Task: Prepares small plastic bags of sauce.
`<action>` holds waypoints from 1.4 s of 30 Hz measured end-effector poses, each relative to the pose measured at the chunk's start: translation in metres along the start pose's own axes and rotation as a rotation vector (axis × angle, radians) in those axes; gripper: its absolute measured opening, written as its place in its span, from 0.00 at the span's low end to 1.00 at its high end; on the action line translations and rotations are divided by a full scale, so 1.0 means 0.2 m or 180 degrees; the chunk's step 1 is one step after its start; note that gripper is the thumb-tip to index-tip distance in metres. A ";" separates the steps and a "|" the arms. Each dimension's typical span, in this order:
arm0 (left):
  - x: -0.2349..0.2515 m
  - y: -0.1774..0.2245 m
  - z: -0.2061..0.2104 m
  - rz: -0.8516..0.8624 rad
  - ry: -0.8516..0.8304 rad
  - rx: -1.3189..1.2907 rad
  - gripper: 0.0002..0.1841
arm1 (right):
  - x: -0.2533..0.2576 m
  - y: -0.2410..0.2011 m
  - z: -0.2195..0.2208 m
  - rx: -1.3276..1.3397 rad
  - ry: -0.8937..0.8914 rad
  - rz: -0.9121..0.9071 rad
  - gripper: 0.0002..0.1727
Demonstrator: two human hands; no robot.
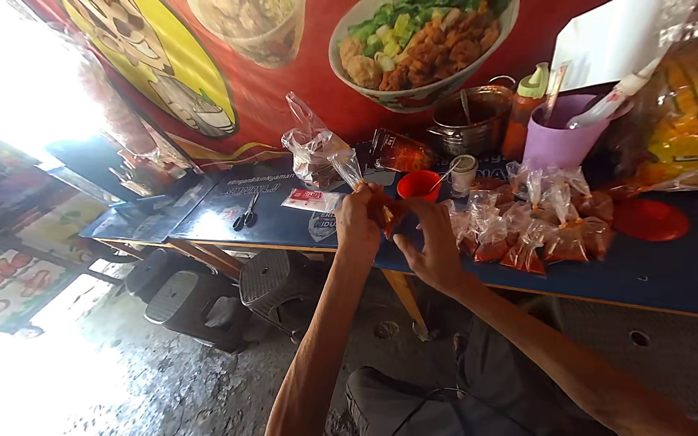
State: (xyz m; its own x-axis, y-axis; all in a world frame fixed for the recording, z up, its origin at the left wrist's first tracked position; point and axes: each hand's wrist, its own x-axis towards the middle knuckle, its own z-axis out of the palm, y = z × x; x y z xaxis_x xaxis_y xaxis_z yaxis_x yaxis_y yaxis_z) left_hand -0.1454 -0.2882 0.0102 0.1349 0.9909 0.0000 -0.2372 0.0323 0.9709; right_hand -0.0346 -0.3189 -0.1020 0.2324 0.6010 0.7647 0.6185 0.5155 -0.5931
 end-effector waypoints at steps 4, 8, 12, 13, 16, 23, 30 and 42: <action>0.00 -0.04 0.06 0.0006 -0.0001 -0.0244 0.07 | 0.05 0.03 0.04 -0.0413 0.0507 -0.0657 0.19; 0.03 -0.04 0.03 -0.0128 -0.0159 -0.0214 0.07 | 0.06 0.01 -0.01 0.0648 0.0374 -0.0173 0.20; 0.05 -0.06 0.00 -0.0133 -0.0308 -0.0023 0.09 | 0.09 -0.06 -0.09 0.2432 -0.0257 0.1785 0.14; 0.05 -0.06 -0.01 -0.0121 -0.0342 0.0038 0.09 | 0.11 -0.08 -0.11 0.2754 -0.0390 0.2264 0.13; 0.05 -0.08 -0.02 -0.0150 -0.0376 0.0219 0.12 | 0.14 -0.10 -0.15 0.3390 -0.0655 0.3247 0.14; 0.06 -0.12 -0.02 -0.0108 -0.0162 0.0178 0.11 | 0.10 -0.08 -0.15 0.3831 -0.0727 0.3195 0.15; 0.03 -0.13 0.01 -0.0083 -0.0250 0.0345 0.11 | 0.03 -0.07 -0.09 0.2934 -0.0499 0.2149 0.22; 0.02 -0.15 0.02 -0.0112 -0.0271 0.0453 0.13 | 0.02 -0.03 -0.11 0.2151 -0.0821 0.1717 0.16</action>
State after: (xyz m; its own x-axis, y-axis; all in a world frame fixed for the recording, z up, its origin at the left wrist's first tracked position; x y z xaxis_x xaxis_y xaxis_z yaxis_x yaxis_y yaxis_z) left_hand -0.1349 -0.2862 -0.0172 0.2233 0.9745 -0.0202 -0.0931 0.0420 0.9948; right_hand -0.0211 -0.3329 -0.0889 0.1374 0.9415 0.3077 -0.1179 0.3239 -0.9387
